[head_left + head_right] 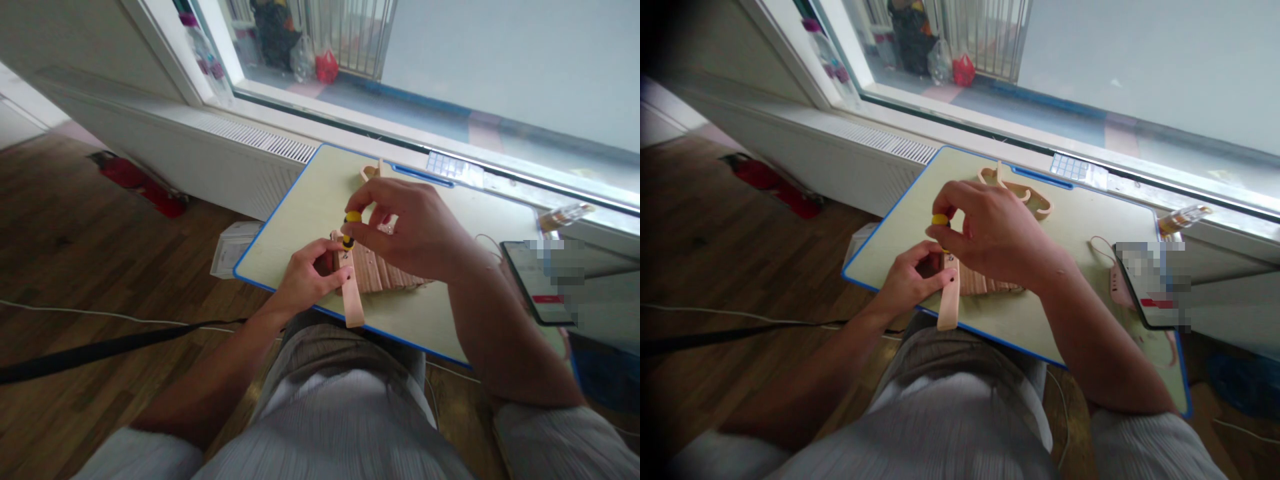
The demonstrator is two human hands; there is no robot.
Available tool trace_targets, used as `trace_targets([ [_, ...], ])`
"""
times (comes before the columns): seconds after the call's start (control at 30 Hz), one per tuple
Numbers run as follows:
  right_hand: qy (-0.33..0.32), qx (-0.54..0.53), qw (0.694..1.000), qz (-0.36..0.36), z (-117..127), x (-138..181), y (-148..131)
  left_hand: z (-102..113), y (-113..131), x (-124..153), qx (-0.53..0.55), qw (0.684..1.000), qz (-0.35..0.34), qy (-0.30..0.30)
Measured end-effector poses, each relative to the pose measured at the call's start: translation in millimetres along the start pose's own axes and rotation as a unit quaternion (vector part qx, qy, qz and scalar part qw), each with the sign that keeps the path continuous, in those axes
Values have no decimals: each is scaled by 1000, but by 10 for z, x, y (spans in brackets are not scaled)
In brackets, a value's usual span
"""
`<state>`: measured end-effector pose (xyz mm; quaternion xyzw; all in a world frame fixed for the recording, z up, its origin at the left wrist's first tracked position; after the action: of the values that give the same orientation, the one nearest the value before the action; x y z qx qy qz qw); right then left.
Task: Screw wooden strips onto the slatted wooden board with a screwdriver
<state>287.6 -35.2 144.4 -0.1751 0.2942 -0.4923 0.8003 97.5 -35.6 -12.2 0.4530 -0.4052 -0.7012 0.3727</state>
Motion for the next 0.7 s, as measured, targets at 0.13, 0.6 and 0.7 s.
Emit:
trace_targets([
  [0.13,7,-14,1000,-11,-13,7,12,0,-7,-1,-1,1000,-1,0],
  [0.6,-17,-3,1000,19,44,38,-10,-2,16,-5,18,1000,-4,2],
  [0.7,-23,-7,1000,11,52,35,-12,-3,-9,-2,13,1000,-5,3],
])
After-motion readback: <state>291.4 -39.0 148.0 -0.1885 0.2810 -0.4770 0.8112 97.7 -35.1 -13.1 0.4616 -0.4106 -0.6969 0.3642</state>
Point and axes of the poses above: each hand's wrist, its own x-axis away from the middle knuckle, its own z-axis out of the back of the hand, y = z × x, the point moved 3 cm from there along -x, towards the middle knuckle, and after that the axes turned 7 degrees about -z, right-handed, at the moved point
